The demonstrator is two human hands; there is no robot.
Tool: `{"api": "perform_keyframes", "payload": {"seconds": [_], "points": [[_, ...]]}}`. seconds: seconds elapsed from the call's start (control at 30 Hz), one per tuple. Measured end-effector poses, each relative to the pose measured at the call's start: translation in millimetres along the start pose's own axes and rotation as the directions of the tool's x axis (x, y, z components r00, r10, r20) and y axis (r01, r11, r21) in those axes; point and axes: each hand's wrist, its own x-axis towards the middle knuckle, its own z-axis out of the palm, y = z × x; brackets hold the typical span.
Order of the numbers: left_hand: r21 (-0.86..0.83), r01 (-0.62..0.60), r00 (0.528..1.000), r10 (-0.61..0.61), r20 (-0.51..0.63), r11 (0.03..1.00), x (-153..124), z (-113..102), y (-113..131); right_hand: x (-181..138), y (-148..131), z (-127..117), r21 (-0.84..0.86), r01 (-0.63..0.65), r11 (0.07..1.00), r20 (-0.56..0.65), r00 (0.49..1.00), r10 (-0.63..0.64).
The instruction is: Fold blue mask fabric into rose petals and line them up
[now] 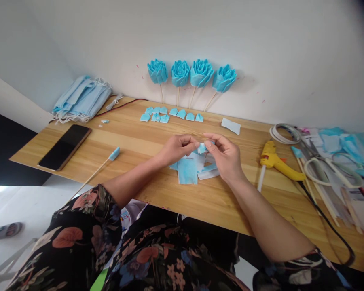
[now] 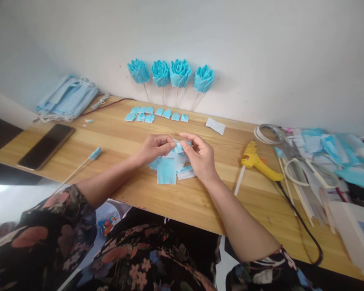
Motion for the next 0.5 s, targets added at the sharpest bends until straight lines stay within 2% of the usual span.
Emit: {"api": "perform_keyframes", "payload": {"seconds": [0.2, 0.5], "points": [[-0.054, -0.036, 0.997, 0.032, -0.069, 0.998, 3.5, -2.5, -7.0, 0.6, -0.8, -0.1, 0.015, 0.049, 0.999, -0.031, 0.998, -0.049], [-0.163, -0.075, 0.994, 0.062, -0.087, 0.984, 0.9, -2.6, -5.8, 0.9, 0.2, 0.2, 0.008, 0.07, 0.997, -0.047, 0.996, -0.07]]}}
